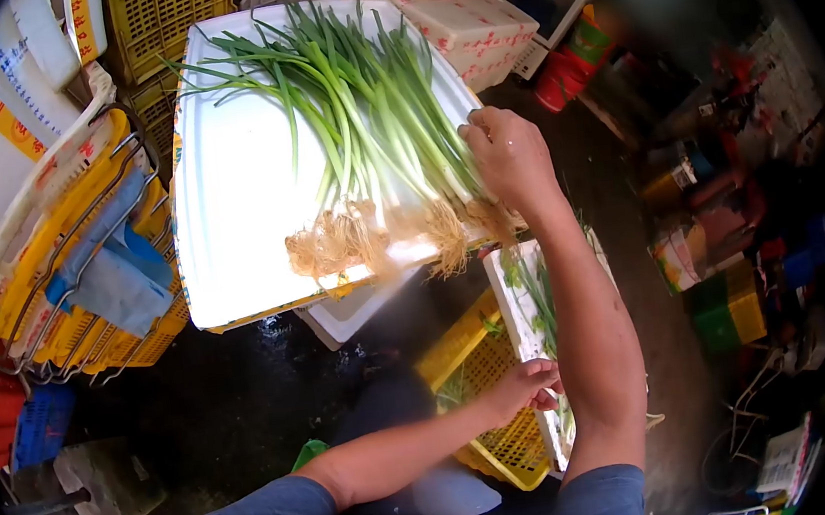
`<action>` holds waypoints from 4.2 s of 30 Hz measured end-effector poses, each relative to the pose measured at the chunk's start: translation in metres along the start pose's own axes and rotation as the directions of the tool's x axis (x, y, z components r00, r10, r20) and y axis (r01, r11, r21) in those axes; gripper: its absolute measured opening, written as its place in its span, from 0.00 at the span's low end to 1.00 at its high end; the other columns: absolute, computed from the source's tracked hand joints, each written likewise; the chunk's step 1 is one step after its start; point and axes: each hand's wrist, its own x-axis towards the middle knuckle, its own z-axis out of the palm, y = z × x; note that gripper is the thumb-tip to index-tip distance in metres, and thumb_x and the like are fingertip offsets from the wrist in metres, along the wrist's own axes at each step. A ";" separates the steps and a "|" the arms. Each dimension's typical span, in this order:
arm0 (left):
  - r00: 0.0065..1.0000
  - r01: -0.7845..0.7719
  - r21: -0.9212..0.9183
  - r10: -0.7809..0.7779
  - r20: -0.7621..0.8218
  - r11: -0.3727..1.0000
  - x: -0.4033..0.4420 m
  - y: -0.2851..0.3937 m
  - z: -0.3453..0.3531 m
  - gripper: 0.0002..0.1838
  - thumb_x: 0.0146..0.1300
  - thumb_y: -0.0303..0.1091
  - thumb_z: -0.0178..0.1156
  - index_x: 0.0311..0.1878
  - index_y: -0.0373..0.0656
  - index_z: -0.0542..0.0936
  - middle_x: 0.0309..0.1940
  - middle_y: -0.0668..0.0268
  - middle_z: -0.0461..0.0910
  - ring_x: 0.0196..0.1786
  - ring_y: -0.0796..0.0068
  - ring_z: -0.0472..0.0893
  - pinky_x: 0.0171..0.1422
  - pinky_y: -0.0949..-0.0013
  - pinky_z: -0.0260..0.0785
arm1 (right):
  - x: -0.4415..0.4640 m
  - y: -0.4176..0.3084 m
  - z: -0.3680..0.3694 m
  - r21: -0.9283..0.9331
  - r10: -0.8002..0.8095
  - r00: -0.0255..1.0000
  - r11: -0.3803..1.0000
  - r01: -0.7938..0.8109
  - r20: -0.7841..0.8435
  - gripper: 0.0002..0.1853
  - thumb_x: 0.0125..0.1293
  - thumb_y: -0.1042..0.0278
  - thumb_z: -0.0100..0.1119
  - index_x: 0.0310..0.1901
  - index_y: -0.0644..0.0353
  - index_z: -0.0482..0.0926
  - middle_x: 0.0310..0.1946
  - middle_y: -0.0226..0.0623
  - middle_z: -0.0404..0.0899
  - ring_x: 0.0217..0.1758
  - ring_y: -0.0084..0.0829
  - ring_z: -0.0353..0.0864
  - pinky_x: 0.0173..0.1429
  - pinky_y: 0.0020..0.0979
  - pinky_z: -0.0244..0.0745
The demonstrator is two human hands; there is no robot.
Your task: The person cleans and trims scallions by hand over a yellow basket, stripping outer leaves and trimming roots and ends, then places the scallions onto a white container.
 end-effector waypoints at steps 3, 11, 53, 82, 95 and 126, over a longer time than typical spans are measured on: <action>1.000 -0.006 -0.021 0.006 -0.014 1.000 -0.001 0.004 -0.002 0.22 0.72 0.51 0.59 0.57 0.44 0.75 0.42 0.68 0.80 0.36 0.77 0.82 0.45 0.72 0.76 | 0.039 -0.006 0.012 0.077 -0.033 0.998 0.996 0.037 -0.044 0.15 0.67 0.62 0.60 0.45 0.67 0.85 0.37 0.51 0.86 0.40 0.42 0.86 0.49 0.34 0.77; 0.997 -0.073 0.012 0.073 -0.031 0.997 0.004 0.014 -0.008 0.27 0.71 0.56 0.59 0.58 0.42 0.75 0.42 0.68 0.80 0.34 0.80 0.80 0.41 0.73 0.74 | 0.138 0.000 0.086 -0.053 -0.093 0.995 0.994 0.095 0.040 0.16 0.62 0.61 0.59 0.44 0.62 0.87 0.39 0.51 0.86 0.46 0.49 0.85 0.53 0.43 0.78; 0.994 -0.087 -0.098 0.080 -0.081 0.991 -0.007 0.037 -0.012 0.26 0.70 0.54 0.61 0.58 0.41 0.76 0.41 0.67 0.80 0.36 0.79 0.80 0.45 0.72 0.76 | 0.166 -0.037 0.081 0.883 0.340 0.939 0.425 -0.201 0.051 0.09 0.74 0.70 0.54 0.48 0.68 0.73 0.34 0.47 0.81 0.27 0.35 0.82 0.31 0.35 0.83; 0.993 -0.106 -0.081 0.102 -0.060 0.991 -0.006 0.030 -0.017 0.23 0.72 0.49 0.60 0.59 0.40 0.76 0.43 0.64 0.81 0.35 0.77 0.83 0.44 0.71 0.78 | 0.215 -0.066 -0.013 0.920 0.212 0.971 0.392 0.017 -0.108 0.11 0.78 0.67 0.46 0.50 0.67 0.73 0.39 0.45 0.81 0.37 0.39 0.83 0.46 0.45 0.85; 0.992 -0.121 -0.108 0.116 -0.051 0.987 -0.009 0.031 -0.017 0.20 0.73 0.47 0.60 0.57 0.41 0.76 0.41 0.67 0.80 0.33 0.82 0.83 0.41 0.74 0.77 | 0.210 -0.087 -0.023 0.915 0.174 0.977 0.400 0.047 -0.126 0.09 0.77 0.69 0.48 0.49 0.67 0.72 0.33 0.39 0.73 0.29 0.33 0.76 0.47 0.50 0.86; 0.985 -0.155 -0.074 0.148 -0.092 0.985 -0.002 0.031 -0.025 0.22 0.73 0.47 0.59 0.58 0.38 0.75 0.42 0.63 0.80 0.34 0.77 0.82 0.44 0.71 0.78 | 0.176 -0.061 -0.018 0.746 0.202 0.846 0.598 0.293 -0.494 0.09 0.72 0.65 0.62 0.46 0.60 0.79 0.40 0.33 0.84 0.39 0.23 0.81 0.42 0.25 0.73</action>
